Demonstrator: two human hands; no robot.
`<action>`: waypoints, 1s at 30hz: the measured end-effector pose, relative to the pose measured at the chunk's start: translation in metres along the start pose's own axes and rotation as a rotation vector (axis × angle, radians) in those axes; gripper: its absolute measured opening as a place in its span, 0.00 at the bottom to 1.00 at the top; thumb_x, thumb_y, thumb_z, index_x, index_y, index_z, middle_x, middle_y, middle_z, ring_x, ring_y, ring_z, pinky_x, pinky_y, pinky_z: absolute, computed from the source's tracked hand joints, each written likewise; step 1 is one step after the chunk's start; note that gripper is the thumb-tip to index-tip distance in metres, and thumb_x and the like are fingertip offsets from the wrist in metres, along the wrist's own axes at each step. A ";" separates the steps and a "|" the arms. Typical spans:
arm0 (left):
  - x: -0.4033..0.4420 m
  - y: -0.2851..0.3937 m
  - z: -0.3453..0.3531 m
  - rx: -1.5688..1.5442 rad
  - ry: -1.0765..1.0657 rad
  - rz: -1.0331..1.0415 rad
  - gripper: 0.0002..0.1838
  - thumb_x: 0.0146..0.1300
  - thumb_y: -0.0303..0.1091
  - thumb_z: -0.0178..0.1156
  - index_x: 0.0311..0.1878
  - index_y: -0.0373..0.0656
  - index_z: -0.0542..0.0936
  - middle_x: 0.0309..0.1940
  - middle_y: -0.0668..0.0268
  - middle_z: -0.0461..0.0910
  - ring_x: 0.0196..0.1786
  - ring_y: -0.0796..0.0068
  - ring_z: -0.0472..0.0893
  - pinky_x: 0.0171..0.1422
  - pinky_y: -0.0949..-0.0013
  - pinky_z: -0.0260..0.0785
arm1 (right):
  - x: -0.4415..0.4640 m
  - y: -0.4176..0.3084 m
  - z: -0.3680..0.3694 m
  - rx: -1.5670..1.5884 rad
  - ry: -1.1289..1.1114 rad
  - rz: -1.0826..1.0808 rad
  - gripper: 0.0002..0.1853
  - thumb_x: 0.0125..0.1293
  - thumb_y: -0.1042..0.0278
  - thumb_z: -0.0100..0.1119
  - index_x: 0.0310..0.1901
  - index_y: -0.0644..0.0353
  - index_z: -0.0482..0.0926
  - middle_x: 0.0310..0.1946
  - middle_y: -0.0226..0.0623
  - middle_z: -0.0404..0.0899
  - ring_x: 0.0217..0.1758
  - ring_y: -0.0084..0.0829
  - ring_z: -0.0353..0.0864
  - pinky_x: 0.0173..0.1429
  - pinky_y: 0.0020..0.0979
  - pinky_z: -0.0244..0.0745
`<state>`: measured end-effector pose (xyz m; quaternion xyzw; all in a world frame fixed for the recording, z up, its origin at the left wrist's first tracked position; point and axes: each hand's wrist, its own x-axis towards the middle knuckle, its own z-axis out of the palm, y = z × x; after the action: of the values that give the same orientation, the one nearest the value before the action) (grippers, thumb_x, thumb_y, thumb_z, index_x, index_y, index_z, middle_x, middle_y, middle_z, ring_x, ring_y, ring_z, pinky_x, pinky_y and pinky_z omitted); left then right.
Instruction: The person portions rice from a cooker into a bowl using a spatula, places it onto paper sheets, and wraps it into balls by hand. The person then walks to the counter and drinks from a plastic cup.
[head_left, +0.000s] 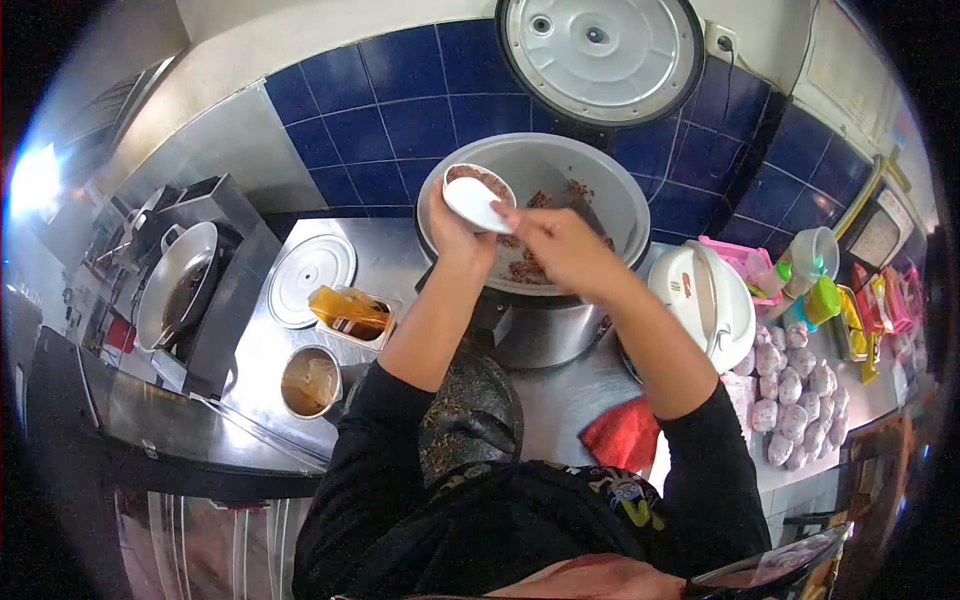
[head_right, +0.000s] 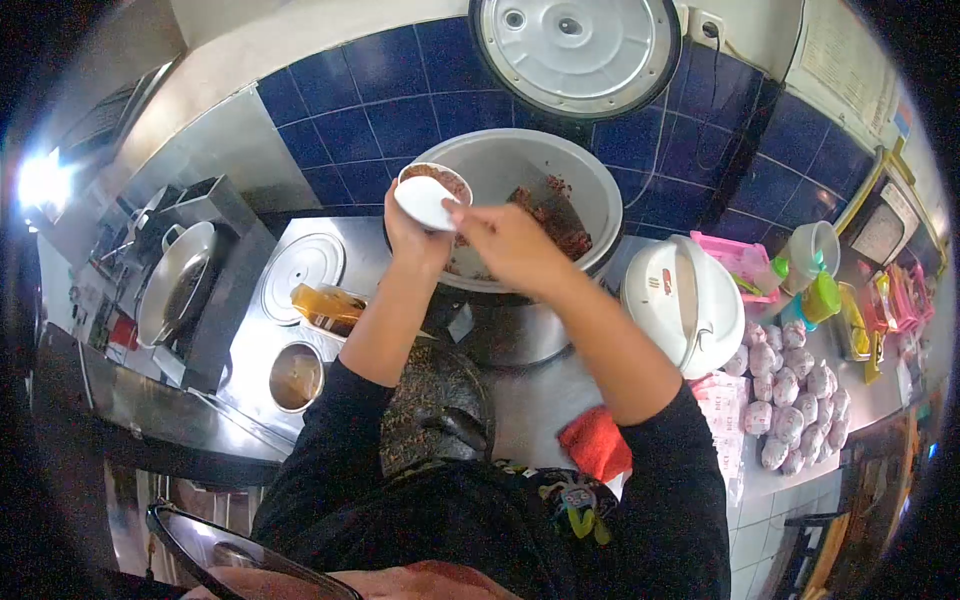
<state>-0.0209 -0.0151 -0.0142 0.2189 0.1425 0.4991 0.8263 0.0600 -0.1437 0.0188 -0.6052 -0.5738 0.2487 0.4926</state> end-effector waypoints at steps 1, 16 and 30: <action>-0.001 0.000 0.003 -0.009 0.016 0.001 0.25 0.69 0.54 0.39 0.57 0.47 0.72 0.55 0.65 0.74 0.59 0.66 0.72 0.65 0.57 0.62 | 0.005 0.001 -0.003 -0.004 0.031 0.003 0.19 0.70 0.55 0.49 0.51 0.61 0.80 0.25 0.36 0.79 0.30 0.21 0.72 0.40 0.31 0.70; 0.021 0.008 -0.016 -0.175 0.165 0.120 0.26 0.68 0.54 0.35 0.60 0.52 0.70 0.62 0.65 0.68 0.65 0.61 0.67 0.67 0.49 0.59 | 0.031 0.039 -0.047 -0.282 0.521 -0.242 0.12 0.60 0.63 0.61 0.24 0.62 0.81 0.25 0.40 0.81 0.34 0.40 0.81 0.44 0.37 0.74; -0.054 0.019 0.023 -0.263 0.073 0.079 0.24 0.67 0.51 0.38 0.57 0.50 0.72 0.58 0.62 0.71 0.62 0.60 0.70 0.62 0.47 0.64 | -0.028 -0.012 -0.043 0.823 0.152 -0.092 0.24 0.73 0.55 0.40 0.64 0.58 0.63 0.48 0.49 0.80 0.53 0.41 0.77 0.58 0.39 0.70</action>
<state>-0.0499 -0.0605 0.0159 0.0958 0.0971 0.5532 0.8218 0.0858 -0.1846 0.0384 -0.3483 -0.4150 0.3896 0.7447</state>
